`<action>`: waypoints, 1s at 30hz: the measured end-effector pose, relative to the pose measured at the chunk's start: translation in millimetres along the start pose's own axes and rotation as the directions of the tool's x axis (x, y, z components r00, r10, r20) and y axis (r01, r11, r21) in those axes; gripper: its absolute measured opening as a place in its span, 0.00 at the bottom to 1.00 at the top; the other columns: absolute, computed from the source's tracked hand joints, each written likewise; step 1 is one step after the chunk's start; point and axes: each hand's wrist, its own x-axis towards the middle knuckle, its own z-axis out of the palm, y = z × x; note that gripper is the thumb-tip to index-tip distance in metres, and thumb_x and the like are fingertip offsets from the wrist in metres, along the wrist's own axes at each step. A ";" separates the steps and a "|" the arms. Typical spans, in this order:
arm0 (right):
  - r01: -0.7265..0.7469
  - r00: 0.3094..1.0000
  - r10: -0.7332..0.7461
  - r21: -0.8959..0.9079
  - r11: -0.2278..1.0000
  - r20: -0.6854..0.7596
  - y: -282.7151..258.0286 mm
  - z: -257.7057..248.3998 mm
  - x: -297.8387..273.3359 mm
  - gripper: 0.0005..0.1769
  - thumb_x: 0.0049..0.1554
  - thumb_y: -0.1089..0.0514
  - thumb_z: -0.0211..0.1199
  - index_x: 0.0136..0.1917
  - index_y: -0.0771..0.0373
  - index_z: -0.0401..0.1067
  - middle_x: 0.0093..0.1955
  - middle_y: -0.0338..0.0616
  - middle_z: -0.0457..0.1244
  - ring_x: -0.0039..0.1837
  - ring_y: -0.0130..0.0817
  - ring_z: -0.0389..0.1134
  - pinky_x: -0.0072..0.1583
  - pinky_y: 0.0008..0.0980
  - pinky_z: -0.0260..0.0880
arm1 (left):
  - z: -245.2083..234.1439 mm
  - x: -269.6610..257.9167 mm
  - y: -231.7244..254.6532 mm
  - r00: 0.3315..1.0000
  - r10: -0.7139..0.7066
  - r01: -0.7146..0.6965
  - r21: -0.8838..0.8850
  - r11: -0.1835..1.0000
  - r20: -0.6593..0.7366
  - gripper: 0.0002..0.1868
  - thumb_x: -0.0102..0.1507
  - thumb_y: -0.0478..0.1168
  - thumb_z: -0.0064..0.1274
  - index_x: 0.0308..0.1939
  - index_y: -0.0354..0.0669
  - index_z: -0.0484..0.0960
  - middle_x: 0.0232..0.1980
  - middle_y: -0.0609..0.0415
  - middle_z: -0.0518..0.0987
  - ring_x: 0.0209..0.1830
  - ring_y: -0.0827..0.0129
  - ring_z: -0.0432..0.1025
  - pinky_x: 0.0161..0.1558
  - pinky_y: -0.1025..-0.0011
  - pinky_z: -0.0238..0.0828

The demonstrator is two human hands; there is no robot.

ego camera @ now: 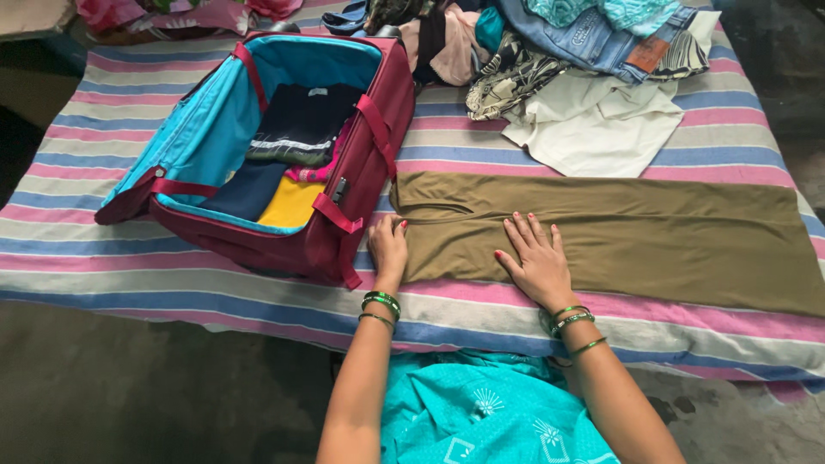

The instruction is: The person folds items of clothing including a brown shirt and denim jeans on a bed and places them into an open suitcase.

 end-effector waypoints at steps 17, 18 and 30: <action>0.034 0.999 -0.034 -0.027 0.999 0.014 17.4 21.8 -1.0 0.40 0.61 0.41 0.48 0.81 0.58 0.51 0.85 0.40 0.44 0.85 0.39 0.41 0.79 0.58 0.34 | 72.4 -66.5 133.8 0.780 0.526 -0.491 -0.189 0.850 0.339 0.27 0.71 0.45 0.43 0.73 0.39 0.68 0.76 0.44 0.67 0.78 0.55 0.58 0.76 0.53 0.46; 0.028 1.000 -0.028 -0.034 0.999 0.012 18.5 20.4 -0.9 0.40 0.61 0.41 0.48 0.81 0.58 0.51 0.85 0.40 0.44 0.85 0.39 0.41 0.79 0.58 0.34 | 74.5 -66.4 133.9 0.777 0.531 -0.494 -0.197 0.847 0.339 0.27 0.71 0.45 0.43 0.73 0.39 0.68 0.76 0.44 0.67 0.78 0.55 0.58 0.76 0.53 0.46; -0.478 0.878 0.469 -0.168 0.862 -0.091 102.5 -27.1 -50.0 0.50 0.59 0.23 0.44 0.82 0.55 0.49 0.86 0.46 0.40 0.86 0.52 0.34 0.75 0.71 0.27 | 48.2 -74.0 147.6 0.821 0.477 -0.478 -0.078 0.875 0.315 0.51 0.61 0.67 0.54 0.77 0.36 0.60 0.79 0.41 0.60 0.79 0.53 0.55 0.77 0.55 0.45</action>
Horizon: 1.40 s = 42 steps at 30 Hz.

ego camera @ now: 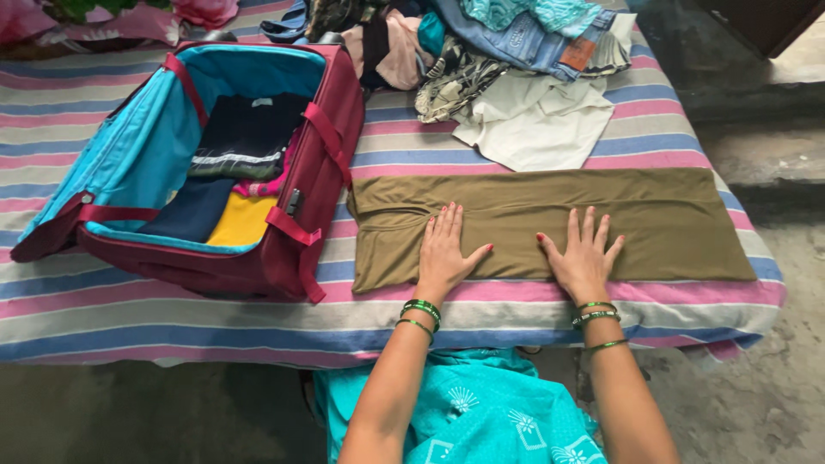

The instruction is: The person folds items of clothing including a brown shirt and denim jeans on a bed and places them into an open suitcase.

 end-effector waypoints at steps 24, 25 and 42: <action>-0.109 0.917 0.120 0.051 0.993 -0.381 232.0 1.3 32.7 0.27 0.69 0.47 0.56 0.73 0.67 0.67 0.80 0.55 0.57 0.81 0.57 0.53 0.78 0.61 0.45 | -7.3 -1.8 0.7 0.999 0.010 -0.012 0.040 0.999 0.044 0.43 0.60 0.53 0.54 0.76 0.38 0.62 0.80 0.44 0.59 0.80 0.53 0.53 0.77 0.52 0.43; -0.137 0.897 0.176 0.121 0.983 -0.406 239.0 1.0 38.6 0.23 0.66 0.51 0.61 0.68 0.67 0.70 0.74 0.54 0.61 0.76 0.56 0.56 0.75 0.57 0.52 | -8.1 -2.4 0.9 0.999 0.013 -0.014 0.035 0.999 0.038 0.43 0.60 0.52 0.54 0.75 0.38 0.63 0.80 0.44 0.60 0.80 0.53 0.53 0.77 0.52 0.43; -0.531 0.818 0.567 0.249 0.810 -0.099 213.8 -55.4 110.4 0.23 0.46 0.44 0.76 0.45 0.64 0.81 0.44 0.61 0.71 0.50 0.56 0.73 0.53 0.49 0.72 | -19.0 -5.1 9.1 0.993 0.080 -0.087 -0.080 0.993 -0.083 0.32 0.59 0.43 0.57 0.67 0.37 0.74 0.73 0.42 0.70 0.77 0.52 0.60 0.76 0.52 0.50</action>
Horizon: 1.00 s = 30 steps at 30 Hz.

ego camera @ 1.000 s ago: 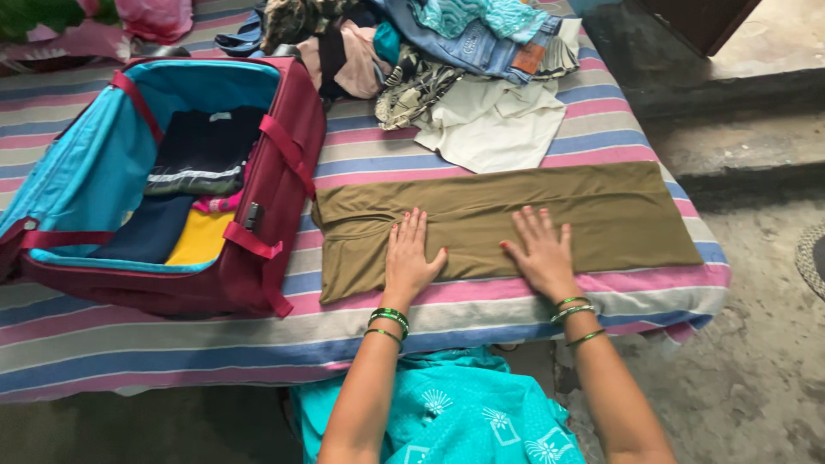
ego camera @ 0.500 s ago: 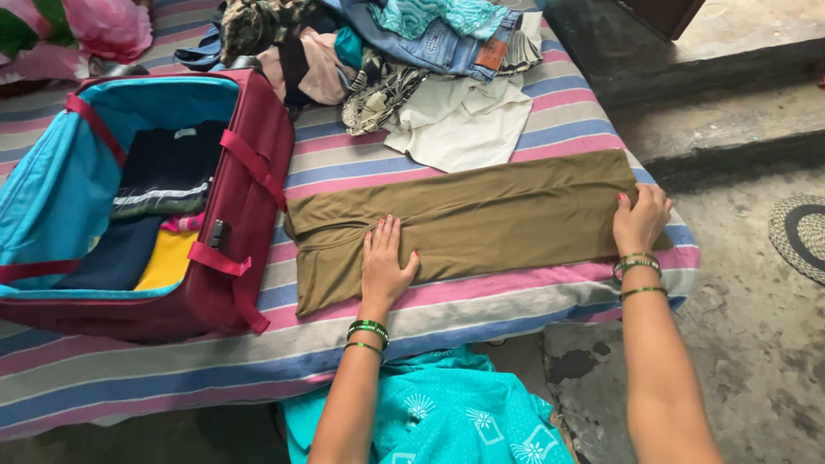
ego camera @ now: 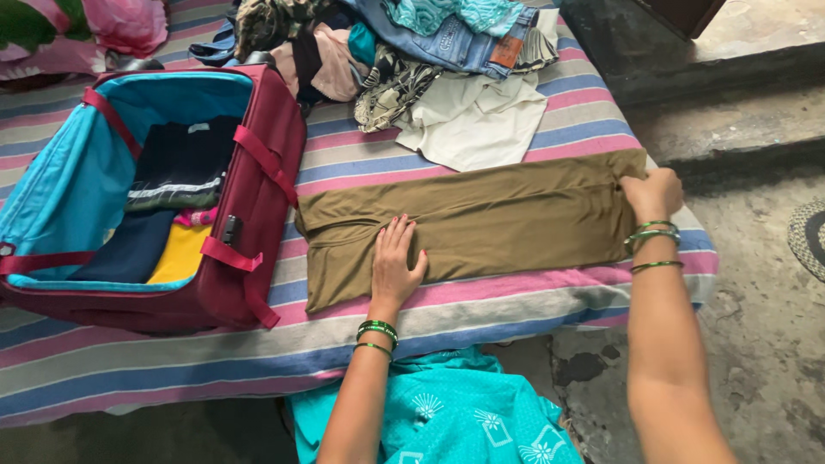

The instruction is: The person folds items of clothing including a brown shirt and denim jeans on a bed and places them into an open suitcase.

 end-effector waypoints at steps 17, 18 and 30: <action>0.629 0.765 -0.625 0.026 0.777 0.158 -178.0 90.5 -235.0 0.18 0.52 0.52 0.65 0.55 0.60 0.74 0.50 0.52 0.66 0.48 0.58 0.70 0.49 0.56 0.68 | -3.6 -4.0 -3.6 0.999 0.037 -0.039 -0.089 0.995 -0.029 0.18 0.62 0.39 0.56 0.56 0.40 0.82 0.67 0.49 0.77 0.75 0.53 0.62 0.74 0.53 0.55; 0.621 0.773 -0.615 0.016 0.784 0.155 -177.2 88.4 -233.1 0.18 0.53 0.51 0.65 0.55 0.60 0.75 0.49 0.52 0.67 0.46 0.58 0.70 0.47 0.57 0.69 | -3.5 -3.5 -3.8 0.999 0.035 -0.038 -0.084 0.996 -0.032 0.18 0.62 0.39 0.56 0.56 0.40 0.82 0.67 0.49 0.77 0.75 0.53 0.62 0.74 0.53 0.55; 0.703 0.710 -0.699 -0.033 0.710 0.081 -211.1 78.6 -227.0 0.11 0.59 0.50 0.62 0.43 0.58 0.76 0.46 0.50 0.68 0.43 0.55 0.71 0.46 0.53 0.70 | -3.6 -4.3 -5.4 0.999 0.018 -0.024 -0.130 0.991 -0.047 0.16 0.63 0.39 0.57 0.54 0.41 0.83 0.65 0.50 0.78 0.74 0.52 0.63 0.72 0.54 0.57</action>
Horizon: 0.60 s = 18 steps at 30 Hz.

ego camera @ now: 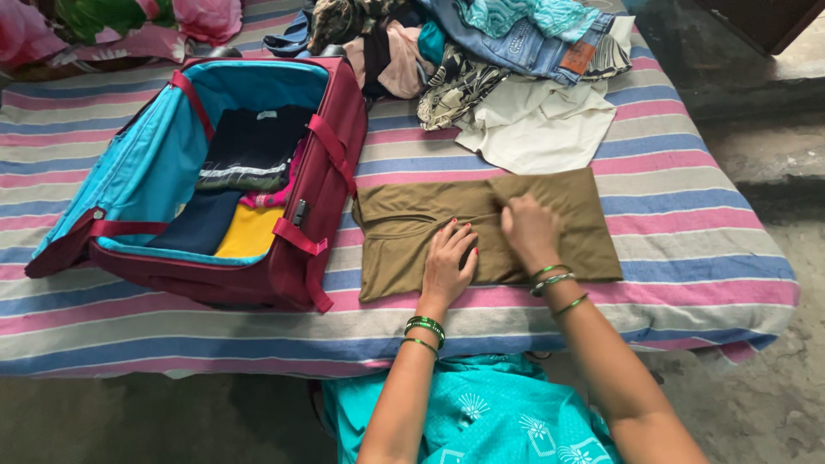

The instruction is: The person folds items of clothing including a brown shirt and denim jeans on a bed and places them into an open suitcase.

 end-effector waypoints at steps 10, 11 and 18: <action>0.073 0.995 -0.071 -0.029 0.997 0.063 -10.9 0.8 -32.2 0.15 0.51 0.47 0.67 0.46 0.58 0.76 0.44 0.47 0.66 0.44 0.48 0.72 0.47 0.51 0.67 | -5.3 1.9 5.8 0.999 0.034 -0.034 -0.004 0.999 0.004 0.16 0.62 0.38 0.57 0.53 0.41 0.84 0.63 0.51 0.80 0.72 0.53 0.65 0.72 0.53 0.58; 0.081 0.994 -0.080 -0.011 0.997 0.078 -8.8 -1.4 -34.9 0.14 0.51 0.48 0.67 0.46 0.57 0.76 0.44 0.47 0.66 0.44 0.48 0.71 0.47 0.50 0.66 | -5.2 2.3 6.8 0.999 0.043 -0.043 -0.009 0.999 0.000 0.16 0.61 0.37 0.58 0.53 0.41 0.84 0.62 0.50 0.80 0.71 0.54 0.65 0.71 0.53 0.59; 0.121 0.991 -0.111 0.147 0.982 -0.076 1.5 5.9 -41.0 0.09 0.56 0.52 0.64 0.48 0.56 0.77 0.42 0.44 0.67 0.42 0.50 0.69 0.46 0.47 0.66 | 26.6 -1.0 -7.5 0.996 -0.083 0.073 -0.405 0.912 -0.008 0.14 0.68 0.35 0.52 0.56 0.39 0.84 0.54 0.45 0.84 0.55 0.58 0.80 0.56 0.67 0.76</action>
